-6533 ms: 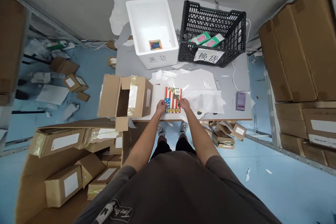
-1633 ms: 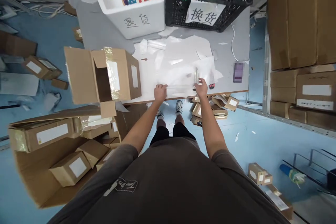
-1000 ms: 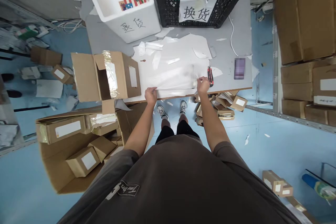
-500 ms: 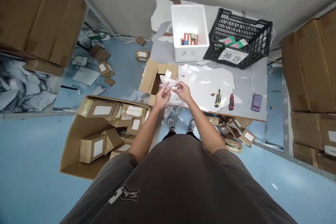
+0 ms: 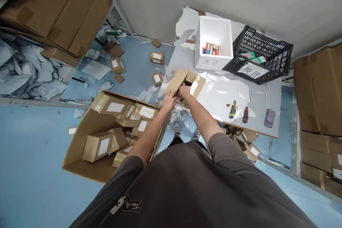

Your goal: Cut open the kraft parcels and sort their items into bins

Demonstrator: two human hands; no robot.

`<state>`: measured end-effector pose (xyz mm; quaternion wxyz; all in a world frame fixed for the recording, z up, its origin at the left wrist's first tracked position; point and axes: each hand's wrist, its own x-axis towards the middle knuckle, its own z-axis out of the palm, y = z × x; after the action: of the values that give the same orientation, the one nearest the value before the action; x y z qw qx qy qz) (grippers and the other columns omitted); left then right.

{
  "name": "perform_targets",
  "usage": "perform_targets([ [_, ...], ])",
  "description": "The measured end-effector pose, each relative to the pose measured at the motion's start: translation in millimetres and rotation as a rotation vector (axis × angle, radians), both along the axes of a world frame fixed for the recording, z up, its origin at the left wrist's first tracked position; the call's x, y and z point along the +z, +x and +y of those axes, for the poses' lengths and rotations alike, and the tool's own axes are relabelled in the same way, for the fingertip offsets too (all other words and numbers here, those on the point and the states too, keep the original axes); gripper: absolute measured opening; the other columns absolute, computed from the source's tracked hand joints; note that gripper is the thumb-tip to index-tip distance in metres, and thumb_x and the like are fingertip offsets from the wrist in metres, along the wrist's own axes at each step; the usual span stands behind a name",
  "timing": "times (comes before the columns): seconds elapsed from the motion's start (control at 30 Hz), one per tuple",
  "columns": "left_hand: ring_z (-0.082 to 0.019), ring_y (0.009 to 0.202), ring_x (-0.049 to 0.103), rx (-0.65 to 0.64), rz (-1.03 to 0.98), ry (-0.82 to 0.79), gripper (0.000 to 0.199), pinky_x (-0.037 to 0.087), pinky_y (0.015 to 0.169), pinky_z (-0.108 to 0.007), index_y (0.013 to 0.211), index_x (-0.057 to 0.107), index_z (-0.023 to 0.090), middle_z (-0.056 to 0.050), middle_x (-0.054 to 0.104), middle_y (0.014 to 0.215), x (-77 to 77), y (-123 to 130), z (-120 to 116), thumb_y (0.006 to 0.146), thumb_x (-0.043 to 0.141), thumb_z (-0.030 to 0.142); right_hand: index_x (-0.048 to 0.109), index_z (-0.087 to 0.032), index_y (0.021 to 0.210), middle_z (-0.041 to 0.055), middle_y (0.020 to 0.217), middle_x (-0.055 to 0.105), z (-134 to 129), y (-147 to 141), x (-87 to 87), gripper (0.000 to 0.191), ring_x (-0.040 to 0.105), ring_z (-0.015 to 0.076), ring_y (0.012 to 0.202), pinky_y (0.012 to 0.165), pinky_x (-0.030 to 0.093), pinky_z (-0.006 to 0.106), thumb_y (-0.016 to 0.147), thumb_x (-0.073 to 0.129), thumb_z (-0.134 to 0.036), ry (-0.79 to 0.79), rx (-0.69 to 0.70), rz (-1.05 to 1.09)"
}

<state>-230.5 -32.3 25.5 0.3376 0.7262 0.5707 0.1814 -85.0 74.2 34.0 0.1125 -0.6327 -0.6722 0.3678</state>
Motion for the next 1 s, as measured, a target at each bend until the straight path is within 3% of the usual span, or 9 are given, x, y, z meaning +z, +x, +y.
perform_targets([
  [0.1, -0.042, 0.158, 0.04, -0.009, -0.015, -0.024, 0.019, 0.04, 0.127, -0.065, 0.098, 0.08, 0.024, -0.01, 0.054, 0.168, 4.1, 10, -7, 0.087, 0.077, 0.009, 0.083, -0.011, 0.112, 0.0303, 0.134, 0.073, -20, 11, 9.4, 0.037, 0.056, 0.05, 0.144, 0.125, 0.039, 0.066, 0.078, 0.089, -0.023, -0.008, 0.001, -0.097],
  [0.2, -0.039, 0.157, 0.043, 0.006, -0.067, 0.002, 0.016, 0.049, 0.122, -0.059, 0.101, 0.08, 0.026, -0.009, 0.053, 0.169, 15.3, 25, -18, 0.093, 0.076, 0.013, 0.078, -0.013, 0.132, 0.024, 0.165, 0.054, -53, 37, 34.5, 0.041, 0.03, 0.0435, 0.165, 0.135, 0.024, 0.064, 0.093, 0.074, -0.024, 0.23, 0.062, -0.166],
  [0.3, -0.036, 0.156, 0.046, -0.016, -0.008, 0.125, 0.017, 0.057, 0.116, -0.052, 0.11, 0.08, 0.028, -0.006, 0.054, 0.169, 33.3, 47, -32, 0.098, 0.073, 0.019, 0.071, -0.019, 0.144, 0.0176, 0.179, 0.036, -101, 84, 64.2, 0.049, 0.012, 0.0474, 0.17, 0.133, 0.018, 0.075, 0.096, 0.072, -0.032, 0.415, -0.002, -0.2],
  [0.4, -0.033, 0.153, 0.051, -0.11, 0.134, 0.265, 0.017, 0.065, 0.107, -0.046, 0.114, 0.08, 0.028, -0.005, 0.054, 0.17, 55.7, 78, -44, 0.102, 0.069, 0.023, 0.068, -0.02, 0.147, 0.0156, 0.184, 0.023, -157, 144, 85.8, 0.063, 0.01, 0.0501, 0.171, 0.133, 0.026, 0.074, 0.087, 0.084, -0.034, 0.421, -0.025, -0.17],
  [0.5, -0.032, 0.151, 0.054, -0.267, 0.167, 0.383, 0.016, 0.068, 0.102, -0.043, 0.111, 0.081, 0.028, -0.006, 0.055, 0.169, 76.5, 123, -55, 0.104, 0.067, 0.024, 0.066, -0.023, 0.149, 0.0135, 0.185, 0.019, -213, 205, 96.7, 0.07, 0.025, 0.0463, 0.168, 0.131, 0.037, 0.068, 0.082, 0.087, -0.023, 0.391, -0.137, -0.163],
  [0.6, -0.032, 0.151, 0.055, -0.444, 0.11, 0.457, 0.016, 0.067, 0.106, -0.044, 0.112, 0.082, 0.029, -0.005, 0.057, 0.167, 91.3, 192, -69, 0.103, 0.068, 0.024, 0.064, -0.025, 0.151, 0.0149, 0.183, 0.026, -270, 269, 102.2, 0.071, 0.036, 0.0429, 0.164, 0.13, 0.04, 0.064, 0.084, 0.083, -0.015, 0.407, -0.333, -0.198],
  [0.7, -0.033, 0.151, 0.056, -0.628, 0.073, 0.468, 0.015, 0.068, 0.104, -0.043, 0.109, 0.082, 0.029, -0.004, 0.057, 0.168, 99.3, 283, -96, 0.104, 0.069, 0.026, 0.063, -0.025, 0.152, 0.0155, 0.181, 0.031, -340, 336, 103.8, 0.069, 0.038, 0.043, 0.163, 0.129, 0.041, 0.064, 0.086, 0.081, -0.017, 0.423, -0.544, -0.238],
  [0.87, -0.032, 0.151, 0.056, -0.979, 0.069, 0.449, 0.015, 0.064, 0.111, -0.045, 0.104, 0.084, 0.028, -0.004, 0.053, 0.171, 101.0, 446, -171, 0.104, 0.069, 0.029, 0.062, -0.025, 0.151, 0.0176, 0.175, 0.037, -473, 440, 90.4, 0.063, 0.041, 0.0419, 0.161, 0.127, 0.044, 0.065, 0.09, 0.075, -0.02, 0.416, -0.905, -0.306],
  [1.0, -0.034, 0.155, 0.052, -1.155, 0.099, 0.418, 0.019, 0.059, 0.117, -0.051, 0.118, 0.083, 0.029, -0.006, 0.048, 0.175, 100.0, 549, -231, 0.101, 0.074, 0.033, 0.058, -0.025, 0.156, 0.0202, 0.175, 0.036, -556, 512, 72.7, 0.072, 0.04, 0.0432, 0.162, 0.126, 0.044, 0.067, 0.088, 0.081, -0.029, 0.359, -1.092, -0.316],
])
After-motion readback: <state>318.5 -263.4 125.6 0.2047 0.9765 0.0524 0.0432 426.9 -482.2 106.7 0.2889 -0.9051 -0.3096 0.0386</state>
